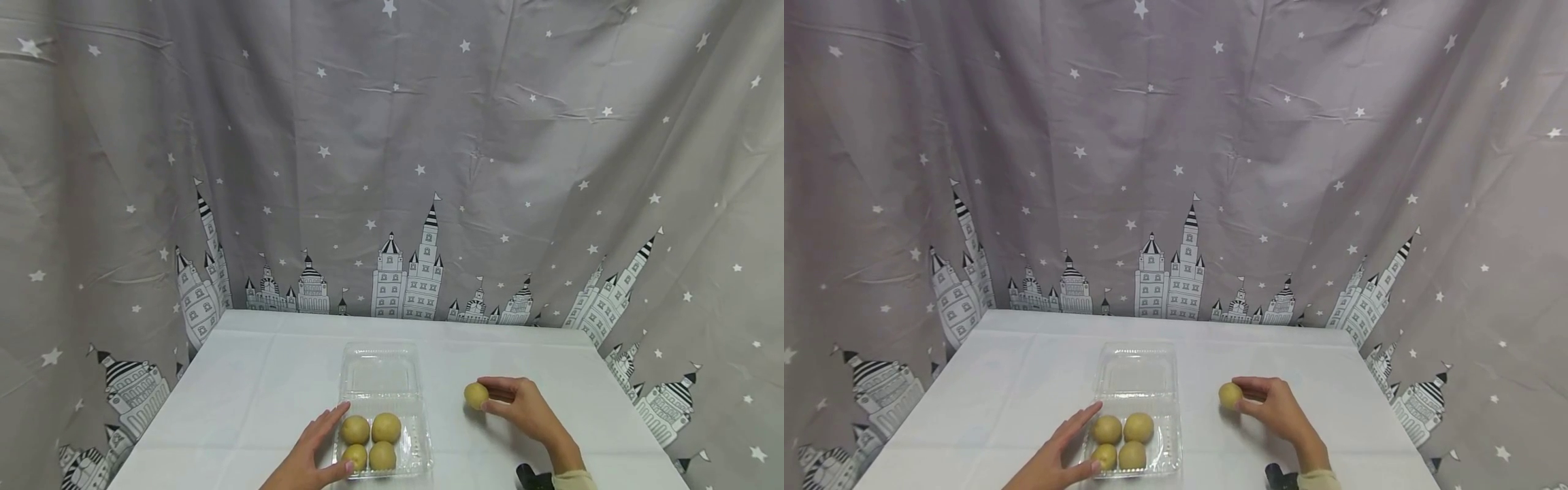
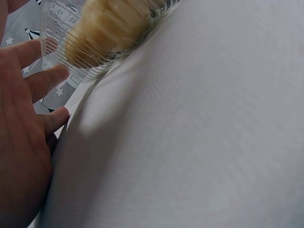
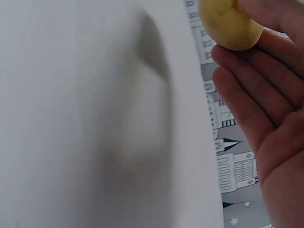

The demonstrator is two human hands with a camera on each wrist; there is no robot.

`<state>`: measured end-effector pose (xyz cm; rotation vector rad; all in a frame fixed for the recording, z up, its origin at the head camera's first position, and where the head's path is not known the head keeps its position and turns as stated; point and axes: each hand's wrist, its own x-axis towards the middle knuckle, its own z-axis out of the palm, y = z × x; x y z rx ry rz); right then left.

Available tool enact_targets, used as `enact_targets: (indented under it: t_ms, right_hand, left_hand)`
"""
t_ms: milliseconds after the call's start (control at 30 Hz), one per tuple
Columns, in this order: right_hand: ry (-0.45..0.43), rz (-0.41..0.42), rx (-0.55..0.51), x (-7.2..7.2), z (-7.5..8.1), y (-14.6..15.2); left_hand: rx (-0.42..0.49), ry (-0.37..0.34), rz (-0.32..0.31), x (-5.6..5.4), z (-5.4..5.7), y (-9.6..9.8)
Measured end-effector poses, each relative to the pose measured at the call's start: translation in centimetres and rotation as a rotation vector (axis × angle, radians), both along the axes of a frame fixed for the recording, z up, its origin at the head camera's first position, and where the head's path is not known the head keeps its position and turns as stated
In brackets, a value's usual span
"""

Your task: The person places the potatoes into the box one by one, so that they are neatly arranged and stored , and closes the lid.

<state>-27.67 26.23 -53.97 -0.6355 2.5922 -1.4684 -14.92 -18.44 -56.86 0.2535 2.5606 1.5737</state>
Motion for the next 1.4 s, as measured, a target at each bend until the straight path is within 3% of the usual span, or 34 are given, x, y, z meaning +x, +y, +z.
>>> enact_targets:
  t_ms: [267,633,900,1200,1400]
  right_hand:
    - [0.025,-0.020,-0.021,1.6,1.3,-1.7]
    - [0.066,0.012,-0.069,3.6,2.7,-4.5]
    - [0.124,0.052,-0.062,4.3,2.9,-6.2]
    - [0.087,0.067,-0.039,5.3,2.8,-8.1]
    - [0.115,0.103,-0.011,5.7,2.6,-9.0]
  left_hand:
    - [-0.008,0.005,-0.005,0.0,0.1,0.0]
    - [-0.006,0.004,-0.002,0.0,0.0,0.0]
    - [-0.004,0.007,-0.005,0.0,0.0,-0.1]
    - [-0.006,0.003,-0.007,0.0,-0.1,-0.2]
    - [-0.001,0.023,-0.018,-0.1,0.0,-0.1]
